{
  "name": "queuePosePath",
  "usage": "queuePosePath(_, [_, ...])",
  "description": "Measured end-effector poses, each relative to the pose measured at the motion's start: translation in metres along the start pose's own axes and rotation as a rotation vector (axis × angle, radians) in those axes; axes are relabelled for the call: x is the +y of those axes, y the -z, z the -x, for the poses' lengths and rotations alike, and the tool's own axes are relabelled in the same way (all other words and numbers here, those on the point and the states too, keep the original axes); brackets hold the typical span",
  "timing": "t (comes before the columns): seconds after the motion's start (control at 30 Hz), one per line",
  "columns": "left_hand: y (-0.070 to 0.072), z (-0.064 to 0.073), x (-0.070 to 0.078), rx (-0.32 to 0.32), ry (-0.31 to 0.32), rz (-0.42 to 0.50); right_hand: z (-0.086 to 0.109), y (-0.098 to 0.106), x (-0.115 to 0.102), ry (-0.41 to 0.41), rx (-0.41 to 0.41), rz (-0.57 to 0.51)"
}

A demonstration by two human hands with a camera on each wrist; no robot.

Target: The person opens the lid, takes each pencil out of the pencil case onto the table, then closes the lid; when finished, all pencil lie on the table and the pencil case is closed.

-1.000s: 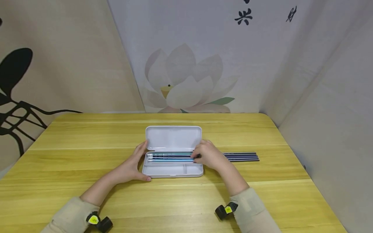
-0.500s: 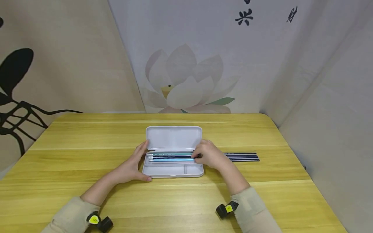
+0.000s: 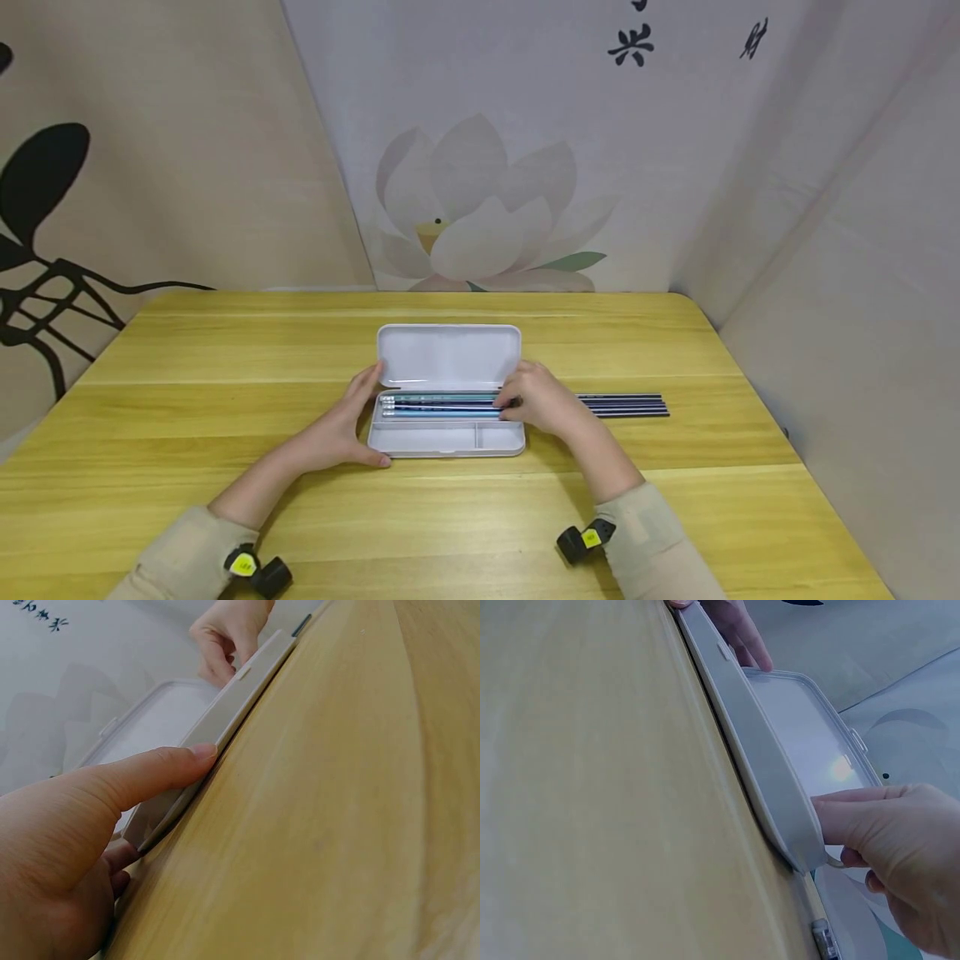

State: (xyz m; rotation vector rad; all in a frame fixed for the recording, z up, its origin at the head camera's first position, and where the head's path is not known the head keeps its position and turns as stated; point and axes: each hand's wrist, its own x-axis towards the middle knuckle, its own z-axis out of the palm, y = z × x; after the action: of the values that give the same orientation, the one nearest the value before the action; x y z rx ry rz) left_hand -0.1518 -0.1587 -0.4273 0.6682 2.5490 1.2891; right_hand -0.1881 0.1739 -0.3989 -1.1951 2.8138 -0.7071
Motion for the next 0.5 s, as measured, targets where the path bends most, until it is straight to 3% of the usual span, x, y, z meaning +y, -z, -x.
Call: queuePosePath(0.5, [-0.0004, 0.0001, 0.0009, 0.001, 0.001, 0.007, 0.0014, 0.0009, 0.0033, 0.003, 0.007, -0.049])
